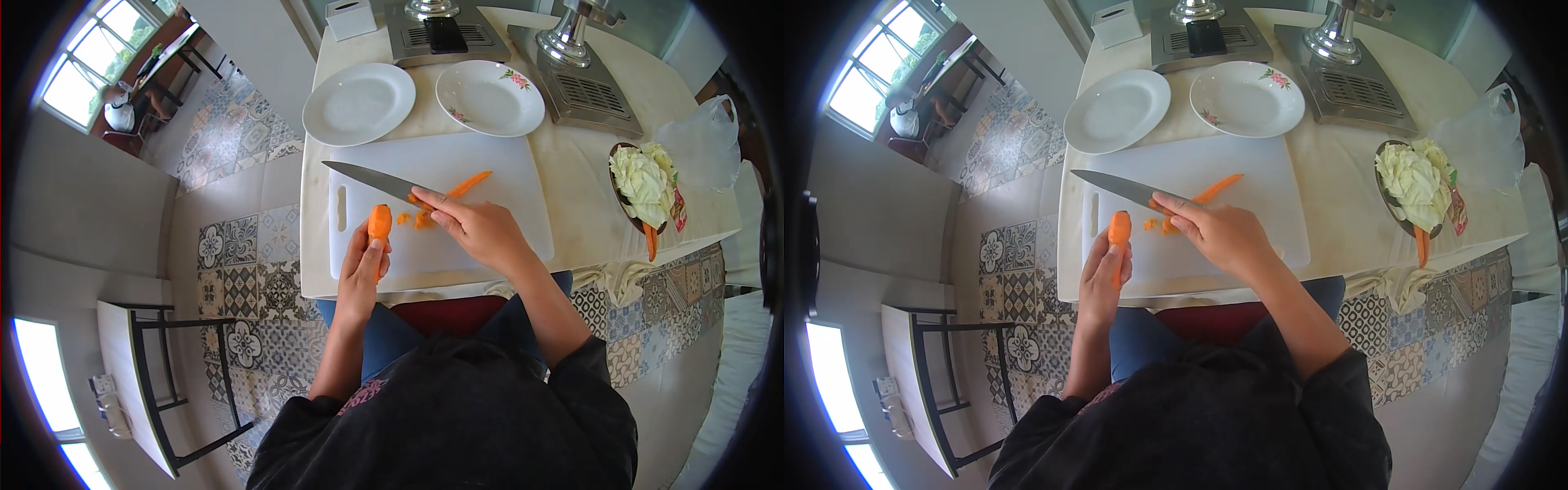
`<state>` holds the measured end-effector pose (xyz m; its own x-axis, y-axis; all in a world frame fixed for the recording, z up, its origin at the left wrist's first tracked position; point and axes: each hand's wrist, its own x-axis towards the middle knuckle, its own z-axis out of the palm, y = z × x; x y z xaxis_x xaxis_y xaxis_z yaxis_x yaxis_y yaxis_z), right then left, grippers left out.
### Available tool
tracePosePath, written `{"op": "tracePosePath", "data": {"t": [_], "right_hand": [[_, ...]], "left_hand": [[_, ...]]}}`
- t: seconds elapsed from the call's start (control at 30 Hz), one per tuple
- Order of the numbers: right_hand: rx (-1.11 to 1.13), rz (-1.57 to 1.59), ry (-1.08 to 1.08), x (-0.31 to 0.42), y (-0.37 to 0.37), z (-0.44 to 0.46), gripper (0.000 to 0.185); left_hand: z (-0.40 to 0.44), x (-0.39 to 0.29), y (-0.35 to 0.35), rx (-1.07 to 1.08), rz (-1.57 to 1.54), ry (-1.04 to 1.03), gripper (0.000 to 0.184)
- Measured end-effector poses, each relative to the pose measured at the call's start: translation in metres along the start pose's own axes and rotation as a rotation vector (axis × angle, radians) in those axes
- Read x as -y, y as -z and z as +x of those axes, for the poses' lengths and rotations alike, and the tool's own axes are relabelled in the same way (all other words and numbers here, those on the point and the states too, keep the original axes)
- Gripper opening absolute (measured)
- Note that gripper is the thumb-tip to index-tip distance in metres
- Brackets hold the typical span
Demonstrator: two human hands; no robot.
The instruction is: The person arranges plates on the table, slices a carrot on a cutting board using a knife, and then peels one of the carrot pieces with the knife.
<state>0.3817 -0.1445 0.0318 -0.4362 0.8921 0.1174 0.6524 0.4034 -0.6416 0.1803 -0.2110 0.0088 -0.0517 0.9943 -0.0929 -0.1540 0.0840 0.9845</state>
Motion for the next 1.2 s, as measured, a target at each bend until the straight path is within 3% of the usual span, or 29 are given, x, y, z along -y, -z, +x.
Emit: {"op": "tracePosePath", "data": {"t": [0.1, 0.3, 0.4, 0.47, 0.53, 0.63, 0.7, 0.9, 1.2], "right_hand": [[0.170, -0.234, -0.078, 0.007, 0.003, 0.005, 0.040], [0.020, -0.101, 0.071, -0.012, -0.010, 0.000, 0.055], [0.026, -0.061, 0.110, -0.017, -0.008, -0.002, 0.051], [0.130, 0.041, -0.111, 0.003, 0.013, -0.002, 0.049], [0.100, 0.148, -0.141, 0.003, 0.013, -0.002, 0.051], [-0.021, 0.300, 0.003, -0.011, -0.003, -0.007, 0.055], [0.069, 0.371, -0.024, -0.004, 0.006, -0.010, 0.056], [0.184, 0.226, 0.092, 0.012, -0.006, -0.021, 0.057], [0.142, 0.101, 0.189, 0.007, -0.013, -0.023, 0.061]], "left_hand": [[-0.001, -0.001, 0.005, -0.047, 0.039, 0.006, 0.041], [0.000, -0.005, 0.007, -0.033, 0.044, 0.038, 0.044], [0.002, -0.007, 0.005, -0.005, -0.048, 0.058, 0.048], [0.003, -0.007, 0.004, 0.032, -0.166, 0.046, 0.052], [0.002, -0.005, 0.002, 0.069, -0.241, 0.053, 0.051], [0.002, -0.003, -0.001, 0.075, -0.309, 0.074, 0.052], [0.003, -0.002, -0.001, 0.067, -0.331, 0.090, 0.053], [0.005, 0.014, 0.004, 0.131, -0.453, 0.096, 0.062], [-0.003, 0.000, -0.002, 0.298, -0.507, 0.080, 0.067]]}}
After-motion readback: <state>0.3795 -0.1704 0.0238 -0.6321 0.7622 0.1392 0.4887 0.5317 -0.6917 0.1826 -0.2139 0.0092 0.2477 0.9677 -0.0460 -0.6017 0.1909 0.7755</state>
